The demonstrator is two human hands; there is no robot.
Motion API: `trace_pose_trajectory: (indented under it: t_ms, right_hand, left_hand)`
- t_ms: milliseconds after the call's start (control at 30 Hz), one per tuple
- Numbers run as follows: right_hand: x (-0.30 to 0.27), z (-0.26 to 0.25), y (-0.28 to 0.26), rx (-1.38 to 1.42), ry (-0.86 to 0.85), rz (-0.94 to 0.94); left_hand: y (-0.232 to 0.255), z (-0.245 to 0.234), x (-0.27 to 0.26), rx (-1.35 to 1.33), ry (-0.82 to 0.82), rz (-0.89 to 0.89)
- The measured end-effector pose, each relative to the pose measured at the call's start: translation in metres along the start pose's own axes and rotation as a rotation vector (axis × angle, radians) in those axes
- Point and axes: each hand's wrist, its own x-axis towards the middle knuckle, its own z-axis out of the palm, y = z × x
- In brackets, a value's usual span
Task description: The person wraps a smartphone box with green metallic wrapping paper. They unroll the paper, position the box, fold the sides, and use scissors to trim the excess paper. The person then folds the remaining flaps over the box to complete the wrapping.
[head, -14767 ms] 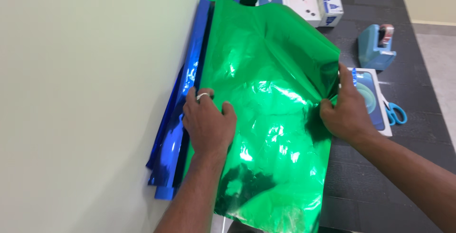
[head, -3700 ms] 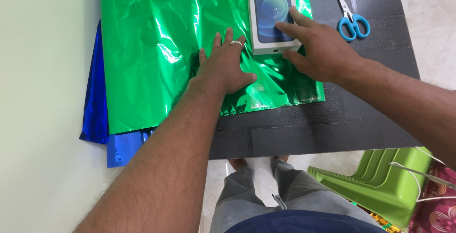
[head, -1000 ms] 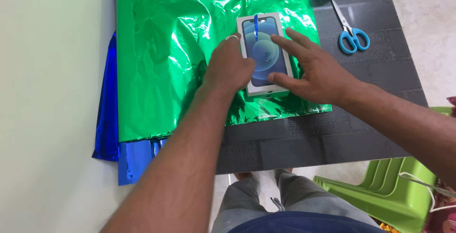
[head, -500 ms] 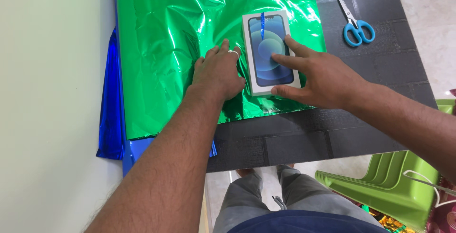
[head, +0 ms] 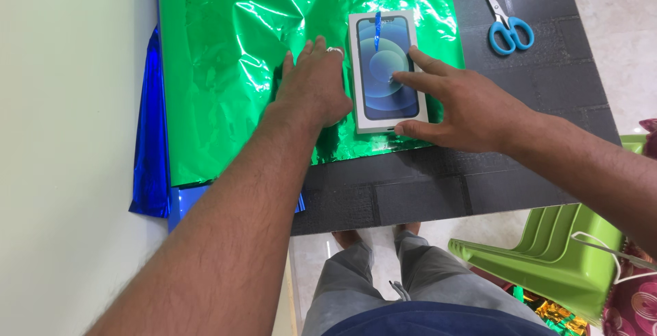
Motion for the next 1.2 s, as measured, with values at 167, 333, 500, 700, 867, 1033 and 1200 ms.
trace_pose_trajectory:
  t_ms: [167,333,500,700,867,1033,1200]
  right_hand:
    - [-0.005,-0.002,0.019,0.236,0.251,0.408]
    - [0.009,-0.005,0.039,0.423,0.142,0.86]
    - [0.011,0.002,0.049,0.62,0.086,0.93]
    - [0.007,0.003,0.05,0.437,0.056,0.881]
    - [0.01,0.0,0.051,0.547,0.111,0.86]
    - [0.014,-0.003,0.056,0.697,0.124,0.913]
    - [0.016,-0.003,0.063,0.967,0.094,0.939]
  left_hand:
    - [0.022,0.001,-0.004,-0.567,0.229,-0.14]
    - [0.048,0.0,-0.017,-0.529,0.14,-0.299]
    - [0.056,0.004,-0.017,-0.482,0.114,-0.377]
    - [0.049,0.01,-0.014,-0.638,0.17,-0.42]
    - [0.04,0.004,-0.017,-0.762,0.065,-0.511]
    - [0.033,0.007,-0.02,-0.93,0.027,-0.476]
    - [0.022,0.016,-0.031,-1.073,-0.014,-0.334]
